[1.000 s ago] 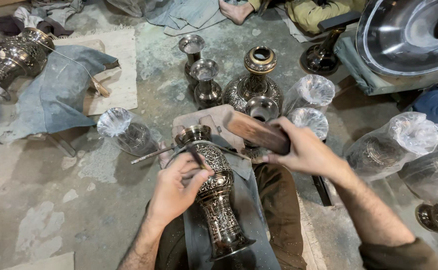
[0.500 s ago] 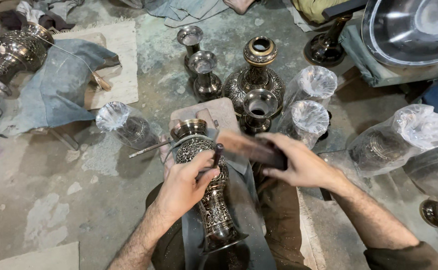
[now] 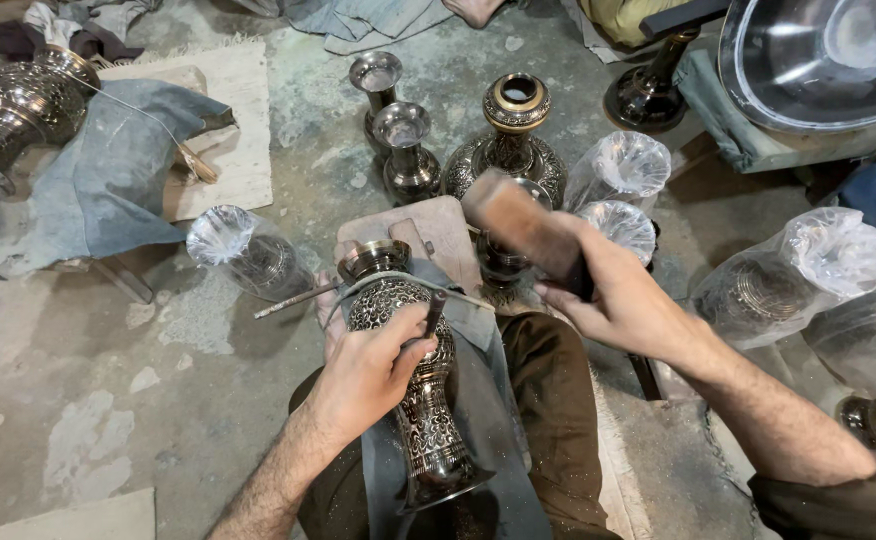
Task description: The person uses a chisel and a wooden mallet to engrave intricate patterns onto the surface of a metal vase. They repeatedly strike the chisel to create detailed designs on the vase's body.
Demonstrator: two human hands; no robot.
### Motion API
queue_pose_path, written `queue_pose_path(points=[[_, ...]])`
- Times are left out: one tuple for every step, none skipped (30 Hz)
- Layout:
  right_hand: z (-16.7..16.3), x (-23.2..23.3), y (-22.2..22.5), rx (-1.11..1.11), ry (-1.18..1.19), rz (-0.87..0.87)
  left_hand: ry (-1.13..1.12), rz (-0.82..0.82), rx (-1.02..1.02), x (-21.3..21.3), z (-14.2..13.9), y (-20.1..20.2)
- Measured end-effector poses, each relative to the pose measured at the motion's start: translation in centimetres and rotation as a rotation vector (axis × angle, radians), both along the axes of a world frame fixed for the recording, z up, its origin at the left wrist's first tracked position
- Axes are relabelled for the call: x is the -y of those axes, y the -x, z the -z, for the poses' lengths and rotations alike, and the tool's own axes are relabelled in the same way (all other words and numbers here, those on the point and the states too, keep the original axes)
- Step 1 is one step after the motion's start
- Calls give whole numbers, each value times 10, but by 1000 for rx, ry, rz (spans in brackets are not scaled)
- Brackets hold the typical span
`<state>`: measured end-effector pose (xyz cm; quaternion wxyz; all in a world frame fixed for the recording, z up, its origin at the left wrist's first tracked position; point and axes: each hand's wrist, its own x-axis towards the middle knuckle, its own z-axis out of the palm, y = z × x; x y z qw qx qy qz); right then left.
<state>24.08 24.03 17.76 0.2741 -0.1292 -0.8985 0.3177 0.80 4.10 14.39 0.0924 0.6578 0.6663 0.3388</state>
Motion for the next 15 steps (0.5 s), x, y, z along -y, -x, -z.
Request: queue_pose_path(points=[[1,0,-1,125,-119,65,34,-2,-7,0,0,0],[3,-1,-2,248,-240,130,67,-5,-16,-1,0,1],[4,-2,-3,370,-359,196,102,-7,-26,-2,0,2],[5,-2,-4,323,-244,193,96,9,-10,-2,-1,3],[5,-2,-5,276,-129,192,89,26,7,-2,-1,4],[5,-3,-6,229,-17,188,81,42,24,-3,-1,4],[6,-3,-6,186,-67,164,94,44,24,-4,-1,5],[6,-2,-7,143,-115,140,109,46,23,-4,-1,5],[6,-2,-7,99,-162,118,125,49,23,-4,-1,6],[7,0,-7,210,-249,177,144,50,9,-4,-1,6],[8,1,-8,320,-339,234,160,50,-5,-4,-1,6],[10,2,-7,427,-432,290,173,46,-21,-4,-1,7],[11,2,-7,264,-281,214,160,62,-1,-5,-1,8],[13,2,-7,103,-127,138,150,79,19,-5,-1,9],[15,2,-6,-56,26,65,139,99,40,-5,-1,9]])
